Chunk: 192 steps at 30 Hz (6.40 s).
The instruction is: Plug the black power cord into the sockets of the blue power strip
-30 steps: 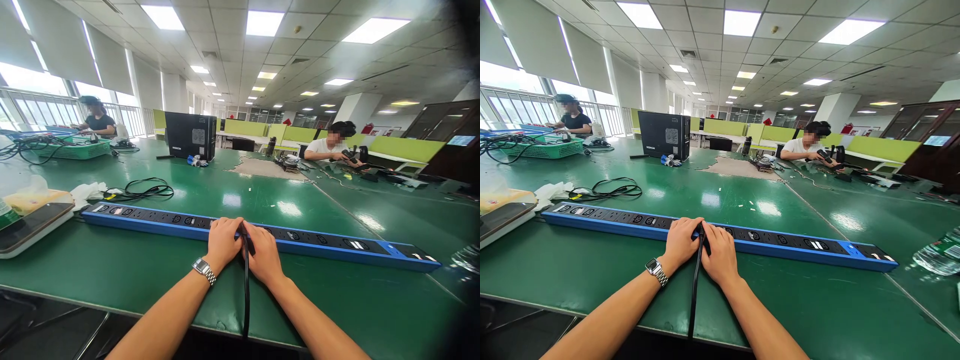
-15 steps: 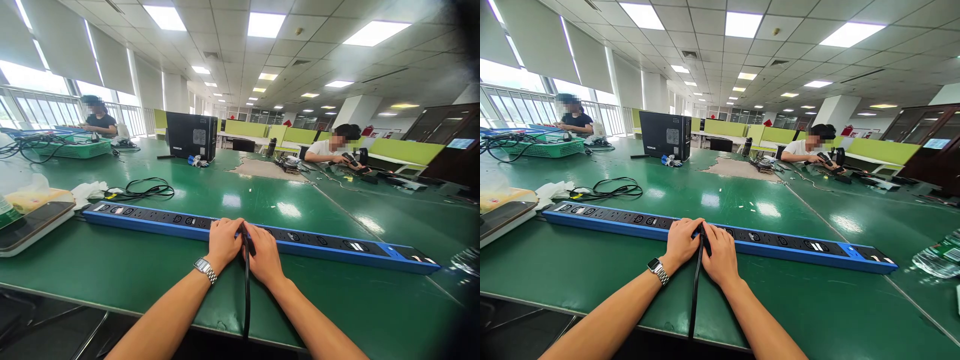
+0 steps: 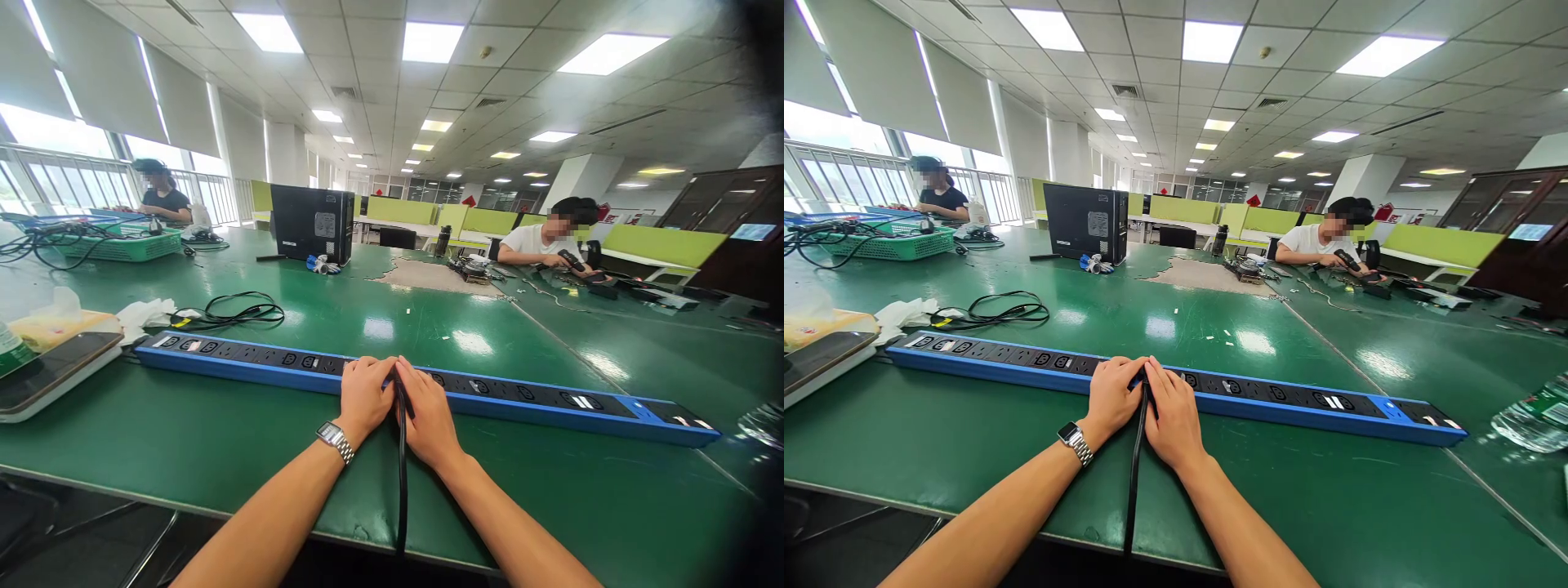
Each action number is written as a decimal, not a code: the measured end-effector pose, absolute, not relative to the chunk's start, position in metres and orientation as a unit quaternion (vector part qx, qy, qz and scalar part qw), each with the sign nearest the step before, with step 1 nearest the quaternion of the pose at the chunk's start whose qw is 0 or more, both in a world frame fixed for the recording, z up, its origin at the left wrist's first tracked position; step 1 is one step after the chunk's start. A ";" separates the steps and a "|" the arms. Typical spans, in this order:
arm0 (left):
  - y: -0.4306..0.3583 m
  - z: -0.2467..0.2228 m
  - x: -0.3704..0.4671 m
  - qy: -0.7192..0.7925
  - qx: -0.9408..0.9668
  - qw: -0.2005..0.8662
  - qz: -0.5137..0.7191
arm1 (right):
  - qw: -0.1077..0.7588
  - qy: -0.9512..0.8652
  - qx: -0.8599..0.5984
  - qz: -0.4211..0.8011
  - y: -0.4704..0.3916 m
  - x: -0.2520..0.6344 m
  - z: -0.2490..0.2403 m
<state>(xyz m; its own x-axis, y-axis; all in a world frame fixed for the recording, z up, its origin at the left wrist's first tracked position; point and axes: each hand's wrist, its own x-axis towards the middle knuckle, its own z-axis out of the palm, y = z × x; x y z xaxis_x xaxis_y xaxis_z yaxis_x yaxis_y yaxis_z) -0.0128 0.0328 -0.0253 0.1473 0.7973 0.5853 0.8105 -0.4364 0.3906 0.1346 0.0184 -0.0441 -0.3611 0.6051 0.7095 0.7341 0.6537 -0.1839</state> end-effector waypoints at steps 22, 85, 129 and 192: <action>0.032 -0.023 -0.011 -0.528 -0.753 0.016 -0.391 | 0.422 -0.810 -0.399 -0.082 0.026 0.135 -0.048; 0.033 -0.013 -0.106 -0.646 -0.647 0.013 -0.404 | 0.401 -0.763 -0.505 -0.047 0.023 0.138 -0.050; 0.040 0.007 -0.003 -0.601 -0.718 -0.038 -0.349 | 0.526 -0.720 -0.453 -0.014 0.023 0.140 -0.047; 0.035 -0.016 -0.014 -0.583 -0.763 0.011 -0.279 | 0.396 -0.694 -0.597 -0.075 0.049 0.216 -0.029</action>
